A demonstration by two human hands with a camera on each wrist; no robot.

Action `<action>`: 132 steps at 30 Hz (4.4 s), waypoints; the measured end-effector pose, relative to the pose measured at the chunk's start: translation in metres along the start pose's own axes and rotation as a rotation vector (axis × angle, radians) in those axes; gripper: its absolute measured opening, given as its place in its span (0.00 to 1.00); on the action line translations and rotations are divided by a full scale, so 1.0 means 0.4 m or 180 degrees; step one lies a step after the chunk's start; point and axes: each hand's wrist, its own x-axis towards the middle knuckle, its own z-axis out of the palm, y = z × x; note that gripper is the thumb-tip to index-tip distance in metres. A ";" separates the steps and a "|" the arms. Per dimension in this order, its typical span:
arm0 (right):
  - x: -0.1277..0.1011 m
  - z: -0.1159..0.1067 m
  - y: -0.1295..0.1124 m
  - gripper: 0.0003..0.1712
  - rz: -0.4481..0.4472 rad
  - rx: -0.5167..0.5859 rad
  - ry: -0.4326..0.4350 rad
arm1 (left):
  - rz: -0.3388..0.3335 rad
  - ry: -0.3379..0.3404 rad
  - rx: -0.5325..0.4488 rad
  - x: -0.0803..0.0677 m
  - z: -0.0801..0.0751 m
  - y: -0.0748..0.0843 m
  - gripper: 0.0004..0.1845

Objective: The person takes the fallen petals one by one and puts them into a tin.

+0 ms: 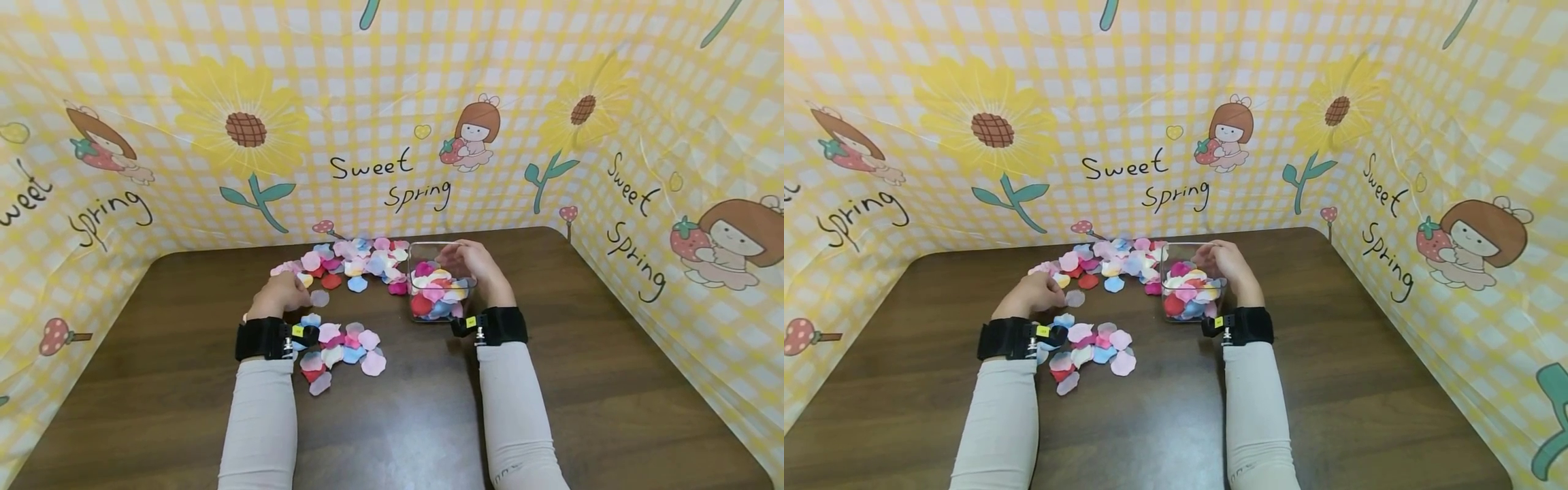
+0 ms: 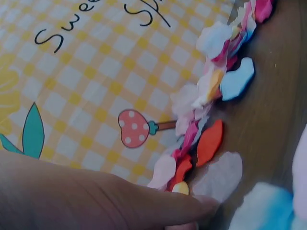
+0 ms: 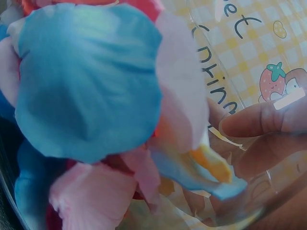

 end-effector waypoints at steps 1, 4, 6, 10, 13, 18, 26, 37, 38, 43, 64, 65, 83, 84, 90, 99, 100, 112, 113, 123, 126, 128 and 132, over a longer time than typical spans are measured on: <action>0.000 0.001 0.001 0.22 -0.0001 0.0000 0.0004 | 0.0066 -0.0014 -0.0023 0.002 0.001 0.003 0.09; -0.002 0.001 0.002 0.22 -0.0015 -0.0016 0.0004 | 0.0210 -0.0018 -0.0109 0.001 -0.001 0.013 0.09; -0.003 0.001 0.001 0.22 -0.0024 -0.0026 -0.0009 | 0.0283 0.0045 -0.0155 -0.004 -0.004 0.023 0.09; -0.003 -0.001 -0.001 0.22 -0.0001 -0.0020 -0.0014 | 0.0417 0.0224 -0.0212 -0.026 -0.017 0.048 0.07; 0.001 -0.004 -0.003 0.22 0.0016 -0.0014 -0.0009 | 0.0580 0.0454 -0.0175 -0.043 -0.031 0.070 0.07; 0.005 -0.007 -0.003 0.22 0.0028 -0.0016 0.0014 | 0.1070 0.0906 -0.0111 -0.082 -0.051 0.139 0.07; -0.001 -0.005 -0.004 0.23 -0.0015 -0.0009 -0.0015 | 0.1841 0.1442 0.0175 -0.158 -0.039 0.280 0.05; 0.001 -0.001 -0.001 0.23 -0.0022 0.0024 -0.0051 | 0.2375 0.1529 0.0217 -0.138 0.110 0.402 0.04; 0.001 0.000 0.000 0.23 -0.0012 0.0025 -0.0057 | 0.2389 0.1456 0.0238 -0.135 0.118 0.404 0.05; -0.003 0.000 -0.002 0.22 0.0038 0.0025 -0.0018 | 0.2312 0.1270 0.0194 -0.128 0.111 0.393 0.12; 0.001 -0.004 0.003 0.23 -0.0005 0.0031 0.0021 | 0.0488 0.1468 -0.0377 -0.042 -0.024 0.091 0.15; 0.001 -0.003 0.003 0.23 -0.0013 0.0043 0.0010 | 0.0401 0.1364 -0.0367 -0.033 -0.017 0.080 0.16; 0.003 0.000 0.005 0.22 0.0038 0.0017 0.0006 | -0.0112 0.0339 -0.0191 0.008 0.024 0.027 0.15; 0.002 0.001 0.005 0.22 0.0041 0.0022 0.0007 | -0.0113 0.0324 -0.0214 0.008 0.024 0.026 0.15; 0.006 -0.001 0.004 0.22 0.0029 0.0038 0.0006 | -0.0136 0.0287 -0.0210 0.004 0.014 0.024 0.22; 0.009 -0.005 0.005 0.22 0.0021 0.0012 0.0016 | -0.0144 0.0238 -0.0222 0.005 0.015 0.022 0.13; 0.008 -0.005 0.005 0.22 0.0024 0.0017 0.0015 | -0.0143 0.0245 -0.0212 0.005 0.015 0.021 0.11; 0.007 -0.004 0.003 0.22 0.0010 0.0011 0.0010 | 0.0042 0.0351 -0.0293 -0.029 -0.018 0.061 0.13; 0.007 -0.004 0.003 0.22 0.0009 0.0009 0.0004 | 0.0084 0.0394 -0.0305 -0.035 -0.022 0.069 0.13; 0.004 -0.003 -0.001 0.22 0.0025 0.0017 -0.0016 | 0.0569 0.0921 -0.0279 -0.089 -0.044 0.173 0.12; 0.004 -0.004 0.000 0.22 0.0017 -0.0005 -0.0034 | 0.0719 0.1313 -0.0387 -0.095 -0.029 0.209 0.11; 0.004 -0.005 0.001 0.22 0.0017 -0.0017 -0.0039 | 0.0850 0.1590 -0.0474 -0.097 -0.013 0.239 0.10; 0.005 -0.006 0.003 0.22 0.0017 -0.0010 -0.0036 | 0.1105 0.1997 -0.0619 -0.101 0.032 0.313 0.09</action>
